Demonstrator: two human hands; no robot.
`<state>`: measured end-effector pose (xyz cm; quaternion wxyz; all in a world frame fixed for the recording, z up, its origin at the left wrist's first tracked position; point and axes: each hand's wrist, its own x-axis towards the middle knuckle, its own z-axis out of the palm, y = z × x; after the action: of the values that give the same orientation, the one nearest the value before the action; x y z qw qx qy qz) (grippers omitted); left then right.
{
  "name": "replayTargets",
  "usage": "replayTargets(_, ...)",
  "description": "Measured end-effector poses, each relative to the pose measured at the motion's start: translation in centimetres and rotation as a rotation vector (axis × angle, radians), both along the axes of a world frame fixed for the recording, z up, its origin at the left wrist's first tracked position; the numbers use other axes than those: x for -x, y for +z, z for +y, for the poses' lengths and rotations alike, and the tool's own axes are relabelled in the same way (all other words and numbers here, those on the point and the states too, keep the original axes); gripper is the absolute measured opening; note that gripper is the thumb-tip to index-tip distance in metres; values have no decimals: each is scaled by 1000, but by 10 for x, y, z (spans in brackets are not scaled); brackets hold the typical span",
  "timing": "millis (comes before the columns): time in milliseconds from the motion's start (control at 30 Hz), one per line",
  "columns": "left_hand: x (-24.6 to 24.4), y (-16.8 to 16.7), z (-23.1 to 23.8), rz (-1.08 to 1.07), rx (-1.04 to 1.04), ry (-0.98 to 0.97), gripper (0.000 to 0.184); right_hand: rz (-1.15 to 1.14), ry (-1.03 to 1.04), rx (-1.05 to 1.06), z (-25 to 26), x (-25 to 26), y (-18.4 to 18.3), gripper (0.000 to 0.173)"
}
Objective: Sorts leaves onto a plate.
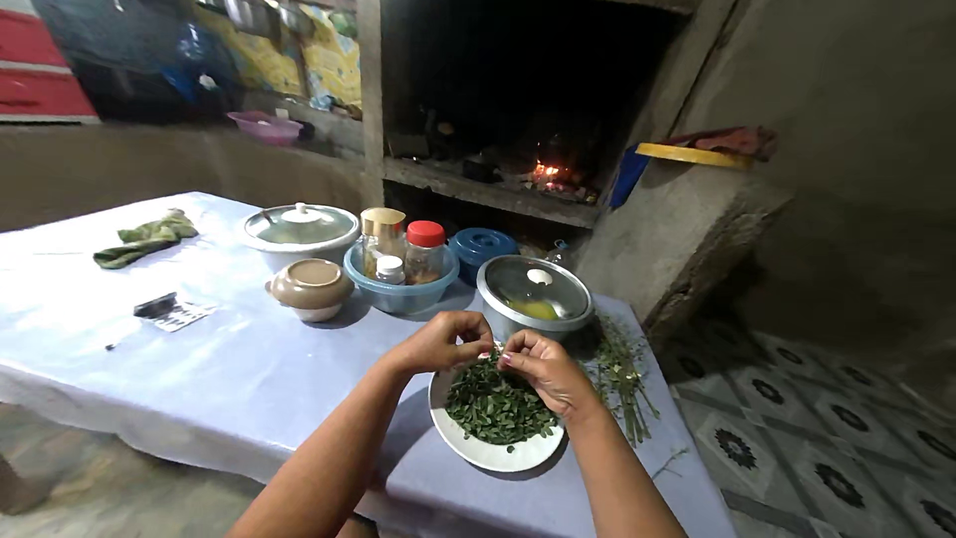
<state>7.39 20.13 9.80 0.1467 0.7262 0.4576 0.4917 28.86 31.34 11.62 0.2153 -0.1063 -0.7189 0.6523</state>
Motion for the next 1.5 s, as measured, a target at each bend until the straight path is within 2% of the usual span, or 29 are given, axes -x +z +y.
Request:
replayTargets(600,9,6,-7,-78,-15,42,12,-23,-17,-59,10,-4,3,7)
replayTargets(700,2,4,-4,-47,17,39,13,-71,2,-149,6,-5,6,19)
replayTargets(800,-7,1,-1,-11,24,46,11,-82,-30,-194,-1,-5,8,23)
replayTargets(933,-15,-5,4,34,-19,40,12,-68,-132,-322,0,-3,2,7)
replayTargets(1067,-14,-4,4,54,-23,75,10,-143,-254,-566,14,-11,9,5)
replayTargets(1167,-11,-2,1,104,74,90,11,-221,-398,-744,25,-22,19,6)
replayTargets(1267,-9,-8,5,223,180,54,23,-278,-571,-841,40,-36,26,9)
replayTargets(1367,-20,-15,11,326,281,-52,73,-384,-743,-853,52,-47,32,12)
replayTargets(1400,-26,-19,13,366,302,-99,83,-413,-781,-844,54,-48,32,13)
replayTargets(1500,-46,-29,20,490,316,-143,91,-446,-817,-800,60,-50,31,13)
